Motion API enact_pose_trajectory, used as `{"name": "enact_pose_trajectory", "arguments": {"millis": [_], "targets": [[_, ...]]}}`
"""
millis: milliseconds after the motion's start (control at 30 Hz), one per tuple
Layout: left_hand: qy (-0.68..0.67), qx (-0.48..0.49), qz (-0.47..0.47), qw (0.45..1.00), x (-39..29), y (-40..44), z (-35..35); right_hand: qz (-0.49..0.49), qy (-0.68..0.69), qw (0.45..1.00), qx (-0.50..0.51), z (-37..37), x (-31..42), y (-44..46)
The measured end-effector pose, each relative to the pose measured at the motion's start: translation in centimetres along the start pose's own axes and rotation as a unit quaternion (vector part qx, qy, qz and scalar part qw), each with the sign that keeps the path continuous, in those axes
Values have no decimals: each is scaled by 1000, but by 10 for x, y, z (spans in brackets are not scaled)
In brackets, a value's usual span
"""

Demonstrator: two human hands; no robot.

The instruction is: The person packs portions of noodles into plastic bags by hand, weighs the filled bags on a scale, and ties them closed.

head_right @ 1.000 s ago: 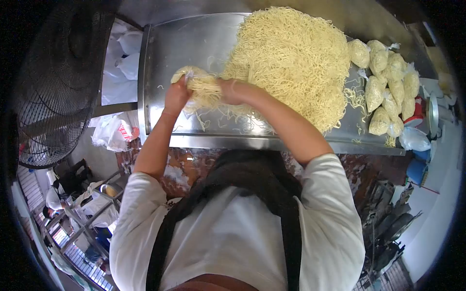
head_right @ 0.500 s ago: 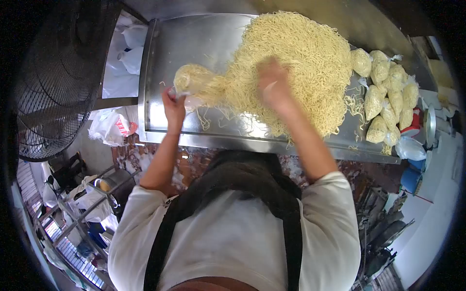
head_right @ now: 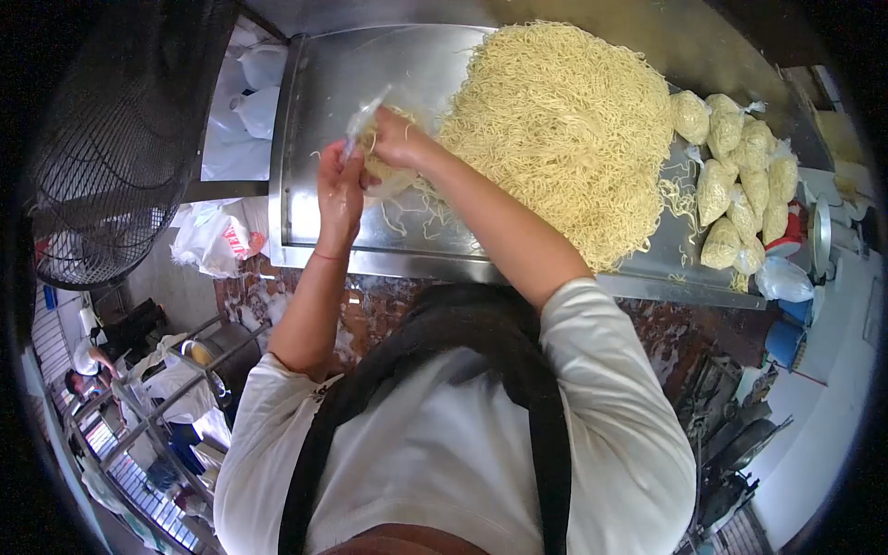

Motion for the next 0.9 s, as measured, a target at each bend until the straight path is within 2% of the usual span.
{"name": "enact_pose_trajectory", "arguments": {"millis": [67, 100, 200, 267, 333, 400, 433, 533, 567, 633, 733, 833, 900], "targets": [[-54, -40, -87, 994, 29, 0, -25, -1, -145, 989, 23, 20, -25, -13], [-37, -71, -110, 991, 44, 3, -43, -122, -221, 968, -2, 15, -27, -34], [-105, -87, -152, 979, 48, 0, -50, 78, -291, 953, 34, -28, -12, -86], [-138, -102, -167, 971, 35, 2, -33, 9, -444, 894, -62, 22, -70, -96], [-182, -86, -182, 962, 28, 12, -18, -10, -444, 894, -59, 39, -83, -90], [-156, -34, -161, 974, 1, 10, 1, 16, -290, 956, 46, 35, -54, -65], [-141, -9, -154, 978, -8, 7, 6, -16, -183, 981, -62, 27, -36, -61], [-108, -22, -115, 987, -18, 0, 12, -89, -38, 991, -90, -12, 33, -43], [-115, -31, -119, 986, -13, 1, 10, -78, -147, 986, -18, -5, 23, -40], [-130, -51, -124, 982, -2, 10, -3, -56, -357, 924, 128, 12, -2, -33], [-106, -58, -117, 986, -7, 12, -12, -137, -311, 940, -9, -18, 2, -75], [-109, -47, -121, 985, 6, 16, -17, -1, -359, 923, -136, -40, -20, -101], [-42, 3, -92, 995, 9, 10, -8, -88, -413, 884, -202, -3, -68, -94]]}}
Point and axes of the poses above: each hand's wrist, its own y-axis towards the middle knuckle, its own z-axis out of the palm, x = y × z, the point moved 4 cm from there along y, towards the middle knuckle, and after that the axes turned 4 degrees about -y, right-handed, at the moved point
